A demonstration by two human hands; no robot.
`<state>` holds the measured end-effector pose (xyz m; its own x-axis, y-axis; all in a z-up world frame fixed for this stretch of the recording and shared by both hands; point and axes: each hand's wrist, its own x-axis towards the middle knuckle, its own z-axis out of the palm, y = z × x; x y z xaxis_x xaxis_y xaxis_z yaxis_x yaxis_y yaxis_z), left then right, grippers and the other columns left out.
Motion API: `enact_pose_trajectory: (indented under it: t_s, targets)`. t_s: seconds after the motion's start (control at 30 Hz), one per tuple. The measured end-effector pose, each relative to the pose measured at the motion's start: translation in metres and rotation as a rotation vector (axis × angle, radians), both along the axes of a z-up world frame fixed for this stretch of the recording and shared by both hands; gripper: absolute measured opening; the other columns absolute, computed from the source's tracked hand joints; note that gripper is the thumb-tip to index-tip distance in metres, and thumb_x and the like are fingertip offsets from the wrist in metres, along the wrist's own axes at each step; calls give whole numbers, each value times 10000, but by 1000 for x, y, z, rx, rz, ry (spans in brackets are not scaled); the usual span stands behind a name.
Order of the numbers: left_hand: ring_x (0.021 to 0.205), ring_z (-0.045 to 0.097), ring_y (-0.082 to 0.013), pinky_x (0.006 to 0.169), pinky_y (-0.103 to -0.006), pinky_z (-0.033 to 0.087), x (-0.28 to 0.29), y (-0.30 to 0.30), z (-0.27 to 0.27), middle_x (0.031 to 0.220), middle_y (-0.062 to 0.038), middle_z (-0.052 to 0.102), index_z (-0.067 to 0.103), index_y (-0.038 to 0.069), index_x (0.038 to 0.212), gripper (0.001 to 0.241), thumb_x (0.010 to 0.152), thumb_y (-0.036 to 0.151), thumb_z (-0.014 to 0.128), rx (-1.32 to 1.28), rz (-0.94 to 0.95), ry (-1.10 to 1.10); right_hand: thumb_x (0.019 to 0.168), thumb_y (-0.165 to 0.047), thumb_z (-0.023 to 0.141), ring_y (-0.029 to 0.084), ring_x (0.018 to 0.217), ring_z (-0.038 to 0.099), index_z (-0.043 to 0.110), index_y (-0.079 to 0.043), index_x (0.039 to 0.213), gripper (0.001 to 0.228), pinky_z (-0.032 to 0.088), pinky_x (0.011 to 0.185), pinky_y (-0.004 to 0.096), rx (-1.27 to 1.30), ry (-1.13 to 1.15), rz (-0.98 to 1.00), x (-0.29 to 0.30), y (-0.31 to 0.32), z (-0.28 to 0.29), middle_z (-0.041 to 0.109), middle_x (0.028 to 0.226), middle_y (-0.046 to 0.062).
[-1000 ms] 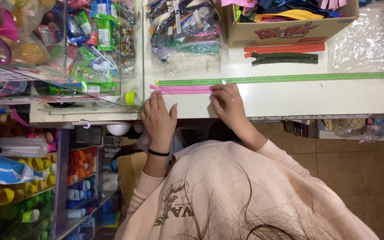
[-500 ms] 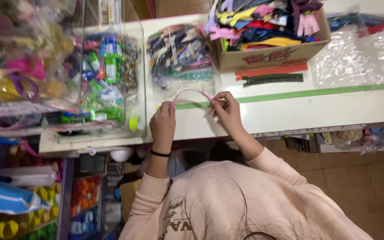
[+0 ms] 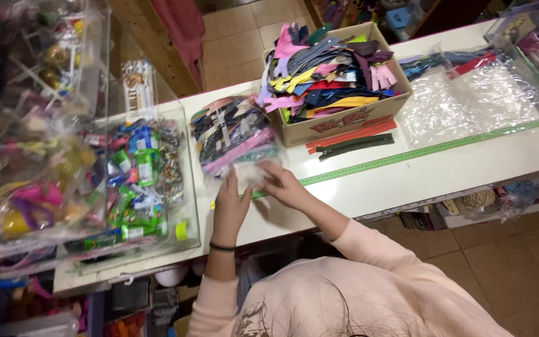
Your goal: The person picks up zippers of various colors from a box, measures them against a ruler on the counter, and puts them into a plastic bag.
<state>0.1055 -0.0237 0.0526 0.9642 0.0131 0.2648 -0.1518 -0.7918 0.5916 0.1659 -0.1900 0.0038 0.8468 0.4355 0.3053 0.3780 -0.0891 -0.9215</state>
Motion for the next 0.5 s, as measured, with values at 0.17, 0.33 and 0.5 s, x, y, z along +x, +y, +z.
enact_pose_trajectory:
  t_s: [0.17,0.33,0.5]
  targets:
    - [922,706,-301,759,-356,590,4,-18,8,983,-146,721,676,44,1143,282,900,187,671,-136,-117,47,844,-46,659,206,929,677,754,-108,1013,204,546,774,316,63,115,-116,-1,-53,36,730,968,92]
    - [883,708,-247,714,-300,594,57,-59,32,955,-114,712,693,73,1110,206,922,150,660,-148,-138,-170,869,-40,658,176,853,654,744,-58,990,149,585,669,275,165,77,-257,20,-100,64,704,939,111]
    - [937,611,-317,778,-378,574,131,-81,46,1041,-111,487,537,4,1147,314,942,200,672,-31,139,-446,883,-33,651,150,835,645,736,-28,970,122,585,597,236,189,33,-267,22,-126,77,698,923,116]
